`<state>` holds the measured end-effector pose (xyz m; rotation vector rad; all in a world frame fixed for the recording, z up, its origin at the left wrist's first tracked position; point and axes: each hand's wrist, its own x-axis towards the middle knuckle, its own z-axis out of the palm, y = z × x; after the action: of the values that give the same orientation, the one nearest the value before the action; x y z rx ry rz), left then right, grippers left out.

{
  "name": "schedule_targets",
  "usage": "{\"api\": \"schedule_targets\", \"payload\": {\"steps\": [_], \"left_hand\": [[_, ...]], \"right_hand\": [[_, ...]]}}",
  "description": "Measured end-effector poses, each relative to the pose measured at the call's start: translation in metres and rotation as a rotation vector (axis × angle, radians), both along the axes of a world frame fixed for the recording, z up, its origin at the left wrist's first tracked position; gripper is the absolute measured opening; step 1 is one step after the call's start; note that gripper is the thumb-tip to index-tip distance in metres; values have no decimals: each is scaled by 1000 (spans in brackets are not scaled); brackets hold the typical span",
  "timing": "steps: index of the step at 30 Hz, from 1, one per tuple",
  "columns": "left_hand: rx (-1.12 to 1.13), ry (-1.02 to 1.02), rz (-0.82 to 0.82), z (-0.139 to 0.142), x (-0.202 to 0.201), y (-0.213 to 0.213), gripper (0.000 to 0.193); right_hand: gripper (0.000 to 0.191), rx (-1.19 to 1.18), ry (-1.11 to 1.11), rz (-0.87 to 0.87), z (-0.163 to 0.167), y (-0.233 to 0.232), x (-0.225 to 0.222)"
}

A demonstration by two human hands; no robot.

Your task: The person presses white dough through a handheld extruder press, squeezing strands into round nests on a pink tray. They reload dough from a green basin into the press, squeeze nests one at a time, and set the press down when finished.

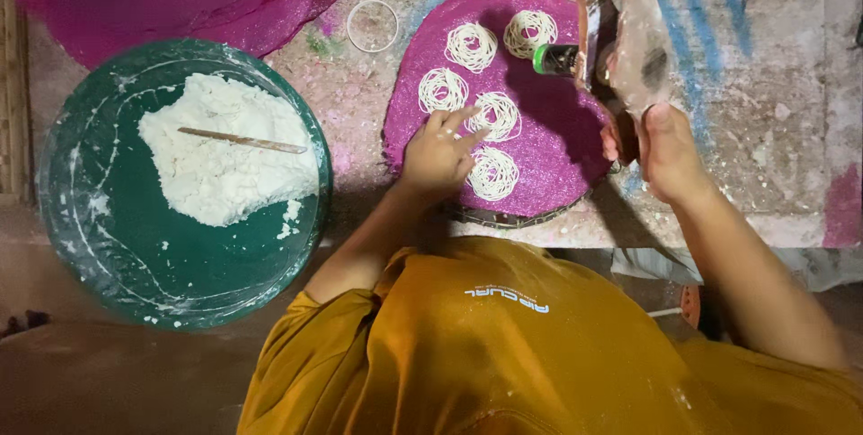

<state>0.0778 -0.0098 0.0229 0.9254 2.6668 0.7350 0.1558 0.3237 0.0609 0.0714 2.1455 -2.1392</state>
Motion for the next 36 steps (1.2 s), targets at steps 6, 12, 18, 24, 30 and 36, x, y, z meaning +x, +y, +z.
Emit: {"api": "schedule_targets", "payload": {"steps": [6,12,18,24,30,36], "left_hand": [[1415,-888,93,13,-72,44,64],[2123,-1492,-331,14,-116,124,56],[2158,-1361,-106,4,-155,147,46],[2155,-1312,19,-18,-152,146,53],[2188,-1296,221,-7,-159,167,51],[2158,-1229,80,-7,-167,148,52]], "right_hand": [[69,329,-313,161,29,10,-12],[56,247,-648,359,64,9,-40],[83,885,-456,249,72,14,-75],[80,762,-477,265,55,15,-72],[72,1003,-406,218,72,27,-84],[79,853,-303,261,72,7,-82]]}}
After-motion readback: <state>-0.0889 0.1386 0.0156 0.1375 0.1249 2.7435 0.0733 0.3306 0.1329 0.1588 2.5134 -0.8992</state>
